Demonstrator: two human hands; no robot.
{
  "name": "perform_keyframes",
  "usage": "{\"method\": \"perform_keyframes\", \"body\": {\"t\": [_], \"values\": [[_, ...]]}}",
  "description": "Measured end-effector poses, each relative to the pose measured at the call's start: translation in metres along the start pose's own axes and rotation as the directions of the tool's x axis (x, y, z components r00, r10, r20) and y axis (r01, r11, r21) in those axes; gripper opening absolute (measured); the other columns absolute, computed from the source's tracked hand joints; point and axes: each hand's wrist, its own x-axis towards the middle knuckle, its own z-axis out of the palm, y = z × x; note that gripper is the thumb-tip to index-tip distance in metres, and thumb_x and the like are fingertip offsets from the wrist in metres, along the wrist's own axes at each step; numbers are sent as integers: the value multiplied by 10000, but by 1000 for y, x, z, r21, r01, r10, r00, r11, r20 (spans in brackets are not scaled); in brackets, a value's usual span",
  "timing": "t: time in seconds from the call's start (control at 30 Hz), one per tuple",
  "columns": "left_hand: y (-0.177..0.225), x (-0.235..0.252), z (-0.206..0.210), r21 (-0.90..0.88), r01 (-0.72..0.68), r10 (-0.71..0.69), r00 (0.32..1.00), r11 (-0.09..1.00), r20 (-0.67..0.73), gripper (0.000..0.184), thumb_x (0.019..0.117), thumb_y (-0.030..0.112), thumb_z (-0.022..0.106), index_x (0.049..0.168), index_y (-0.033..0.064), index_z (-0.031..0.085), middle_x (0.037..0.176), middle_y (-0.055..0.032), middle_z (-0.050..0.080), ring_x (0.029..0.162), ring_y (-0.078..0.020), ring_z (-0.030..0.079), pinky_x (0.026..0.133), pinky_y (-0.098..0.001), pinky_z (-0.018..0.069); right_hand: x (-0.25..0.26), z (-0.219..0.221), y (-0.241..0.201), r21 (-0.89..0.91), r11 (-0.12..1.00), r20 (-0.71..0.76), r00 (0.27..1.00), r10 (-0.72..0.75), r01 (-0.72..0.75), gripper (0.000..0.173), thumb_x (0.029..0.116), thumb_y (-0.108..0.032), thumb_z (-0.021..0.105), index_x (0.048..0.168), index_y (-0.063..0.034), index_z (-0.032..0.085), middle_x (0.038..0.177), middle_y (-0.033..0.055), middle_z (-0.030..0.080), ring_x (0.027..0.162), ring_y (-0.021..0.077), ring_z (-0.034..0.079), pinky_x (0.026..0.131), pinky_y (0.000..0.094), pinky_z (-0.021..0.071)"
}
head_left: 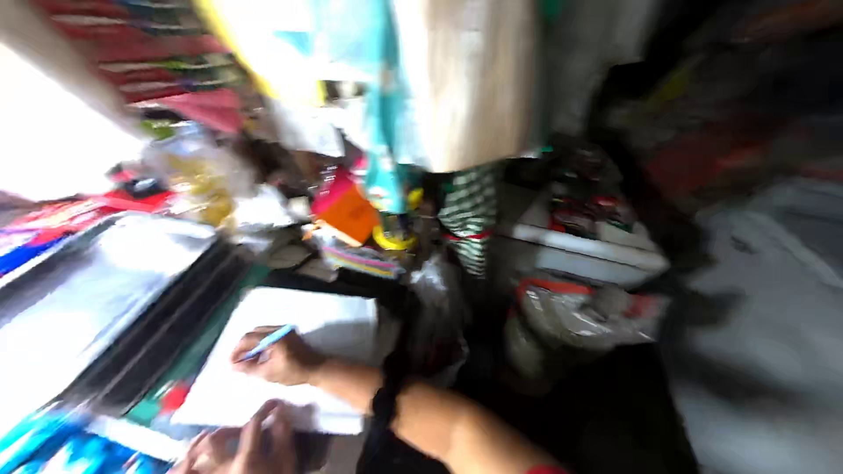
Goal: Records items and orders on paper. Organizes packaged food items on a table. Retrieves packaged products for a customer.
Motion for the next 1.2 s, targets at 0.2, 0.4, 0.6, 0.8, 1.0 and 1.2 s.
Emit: {"method": "perform_keyframes", "body": {"t": [0.2,0.4,0.6,0.8,1.0,1.2], "values": [[-2,3,11,43,75,-69,988,996,-141,294,914,469,616,933,247,809,827,-90,731,954,-420,675,1039,-757,318,0,-3,5,-2,986,250,955,161,-166,161,902,-89,691,934,54,625,724,32,592,625,42,549,602,215,491],[-6,1,12,46,101,-94,986,994,-135,296,874,518,633,924,275,795,721,-29,699,873,-342,684,971,-676,386,-6,-2,7,-37,996,271,959,88,-81,174,931,-143,691,898,5,607,684,-29,557,579,-19,490,553,157,436],[-9,1,17,58,100,-90,982,993,-164,294,865,534,624,899,294,790,692,-2,669,869,-308,666,983,-626,373,-7,0,8,-64,994,313,944,106,-90,196,927,-159,704,890,8,609,676,-21,553,579,-22,479,558,149,419],[-9,2,19,78,86,-70,981,993,-180,311,866,546,606,867,292,787,680,5,647,853,-285,651,980,-601,363,-8,0,9,-11,998,299,952,64,-64,169,907,-120,702,863,0,590,653,-36,522,560,-33,458,539,130,397],[-10,1,20,96,70,-51,981,993,-187,298,873,548,599,847,307,771,667,19,614,862,-263,632,987,-572,344,-7,0,9,-22,998,243,968,70,-66,175,904,-120,711,848,-21,578,649,-49,512,547,-40,440,526,122,379],[-9,1,19,82,71,-54,981,994,-189,312,882,538,592,863,288,779,681,-2,643,871,-297,653,979,-603,373,-8,1,9,-65,996,242,968,69,-55,176,892,-116,707,847,12,595,658,-13,533,557,-16,466,533,140,403]]}}
